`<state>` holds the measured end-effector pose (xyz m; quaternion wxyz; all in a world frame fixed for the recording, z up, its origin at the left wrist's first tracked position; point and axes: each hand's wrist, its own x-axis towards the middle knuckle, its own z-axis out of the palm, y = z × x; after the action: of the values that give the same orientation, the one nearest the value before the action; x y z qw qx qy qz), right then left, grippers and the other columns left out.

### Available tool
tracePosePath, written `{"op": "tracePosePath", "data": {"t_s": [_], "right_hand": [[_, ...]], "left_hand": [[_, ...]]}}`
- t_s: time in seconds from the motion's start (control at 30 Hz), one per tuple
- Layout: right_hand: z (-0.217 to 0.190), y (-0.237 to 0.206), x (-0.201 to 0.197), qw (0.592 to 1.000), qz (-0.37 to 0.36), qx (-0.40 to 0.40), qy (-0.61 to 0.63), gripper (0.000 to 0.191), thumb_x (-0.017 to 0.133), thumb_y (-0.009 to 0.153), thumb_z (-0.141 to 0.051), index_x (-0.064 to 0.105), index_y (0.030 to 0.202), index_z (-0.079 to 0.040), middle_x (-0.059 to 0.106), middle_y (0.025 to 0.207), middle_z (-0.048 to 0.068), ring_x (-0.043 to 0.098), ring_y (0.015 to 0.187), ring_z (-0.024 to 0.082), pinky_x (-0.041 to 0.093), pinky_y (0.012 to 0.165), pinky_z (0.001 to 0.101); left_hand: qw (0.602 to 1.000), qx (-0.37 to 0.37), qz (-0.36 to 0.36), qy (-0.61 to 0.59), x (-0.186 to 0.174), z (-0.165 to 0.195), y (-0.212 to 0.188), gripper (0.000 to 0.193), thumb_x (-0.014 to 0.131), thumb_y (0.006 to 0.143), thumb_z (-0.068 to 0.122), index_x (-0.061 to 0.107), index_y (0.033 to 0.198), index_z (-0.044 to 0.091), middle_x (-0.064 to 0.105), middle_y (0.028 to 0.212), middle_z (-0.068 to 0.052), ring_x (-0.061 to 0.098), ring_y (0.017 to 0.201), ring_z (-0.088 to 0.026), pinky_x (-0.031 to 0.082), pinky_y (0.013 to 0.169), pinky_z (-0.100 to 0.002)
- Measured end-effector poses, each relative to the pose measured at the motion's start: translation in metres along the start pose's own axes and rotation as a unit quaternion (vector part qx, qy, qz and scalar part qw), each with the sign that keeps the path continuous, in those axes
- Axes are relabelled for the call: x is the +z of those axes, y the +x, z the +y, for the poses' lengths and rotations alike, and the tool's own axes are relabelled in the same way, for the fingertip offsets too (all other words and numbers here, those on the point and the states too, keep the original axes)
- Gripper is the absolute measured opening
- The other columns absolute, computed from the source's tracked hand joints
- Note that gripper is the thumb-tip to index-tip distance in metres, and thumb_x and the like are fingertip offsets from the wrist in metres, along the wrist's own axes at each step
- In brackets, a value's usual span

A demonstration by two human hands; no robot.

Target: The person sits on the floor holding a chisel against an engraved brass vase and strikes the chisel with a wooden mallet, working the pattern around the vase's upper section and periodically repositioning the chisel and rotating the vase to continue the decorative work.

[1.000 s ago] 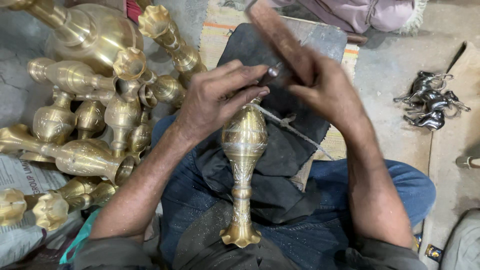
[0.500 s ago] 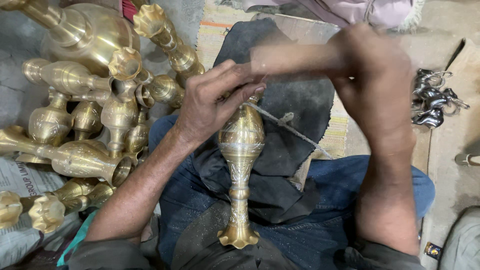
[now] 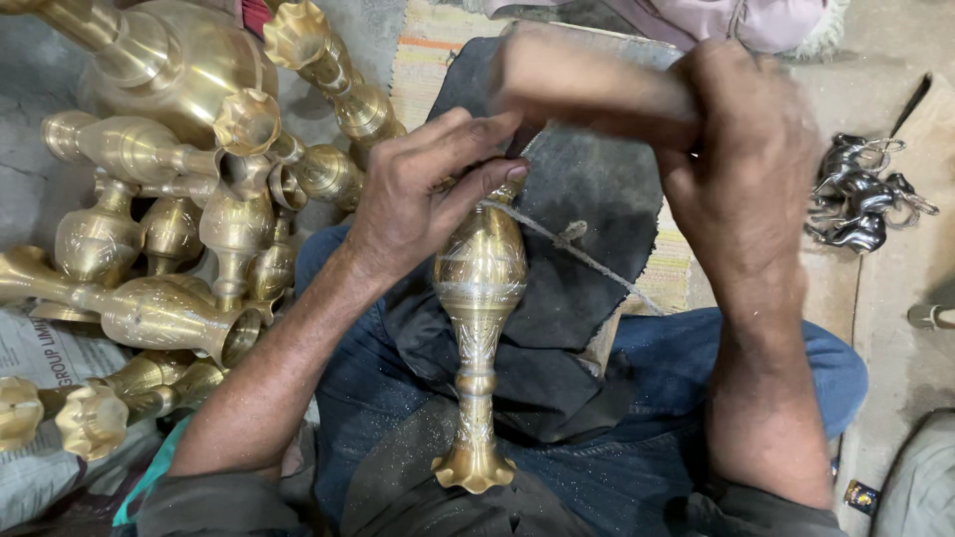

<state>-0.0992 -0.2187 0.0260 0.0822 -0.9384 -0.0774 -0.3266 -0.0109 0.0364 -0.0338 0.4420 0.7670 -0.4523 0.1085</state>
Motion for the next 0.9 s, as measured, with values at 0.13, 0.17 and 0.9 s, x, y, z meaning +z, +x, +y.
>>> {"op": "tracePosePath", "data": {"t_s": [0.13, 0.17, 0.9], "right_hand": [[0.000, 0.002, 0.003, 0.978, -0.062, 0.079, 0.182, 0.018, 0.071, 0.094, 0.000, 0.059, 0.107, -0.004, 0.065, 0.090, 0.010, 0.068, 0.084, 0.027, 0.053, 0.076, 0.0431], [0.002, 0.002, 0.003, 0.996, -0.034, 0.018, 0.085, 0.022, 0.075, 0.091, 0.001, 0.060, 0.106, -0.003, 0.065, 0.091, 0.012, 0.067, 0.084, 0.029, 0.052, 0.076, 0.0448], [0.005, 0.010, 0.015, 0.995, 0.020, -0.086, -0.051, 0.025, 0.082, 0.086, 0.004, 0.062, 0.099, -0.003, 0.063, 0.083, 0.009, 0.061, 0.074, 0.025, 0.048, 0.073, 0.0421]], "left_hand": [[1.000, 0.005, -0.004, -0.024, -0.001, -0.005, 0.001, 0.033, 0.081, 0.102, 0.017, 0.068, 0.131, 0.009, 0.073, 0.102, -0.003, 0.075, 0.090, -0.011, 0.065, 0.075, -0.025], [1.000, 0.003, -0.009, -0.027, -0.001, -0.008, 0.004, 0.026, 0.081, 0.103, 0.017, 0.070, 0.126, 0.012, 0.073, 0.101, -0.002, 0.075, 0.089, -0.010, 0.066, 0.074, -0.024], [0.996, 0.037, -0.075, -0.007, -0.017, 0.005, 0.020, 0.025, 0.078, 0.100, 0.018, 0.072, 0.123, 0.012, 0.076, 0.112, -0.004, 0.077, 0.096, -0.016, 0.066, 0.085, -0.031]]}}
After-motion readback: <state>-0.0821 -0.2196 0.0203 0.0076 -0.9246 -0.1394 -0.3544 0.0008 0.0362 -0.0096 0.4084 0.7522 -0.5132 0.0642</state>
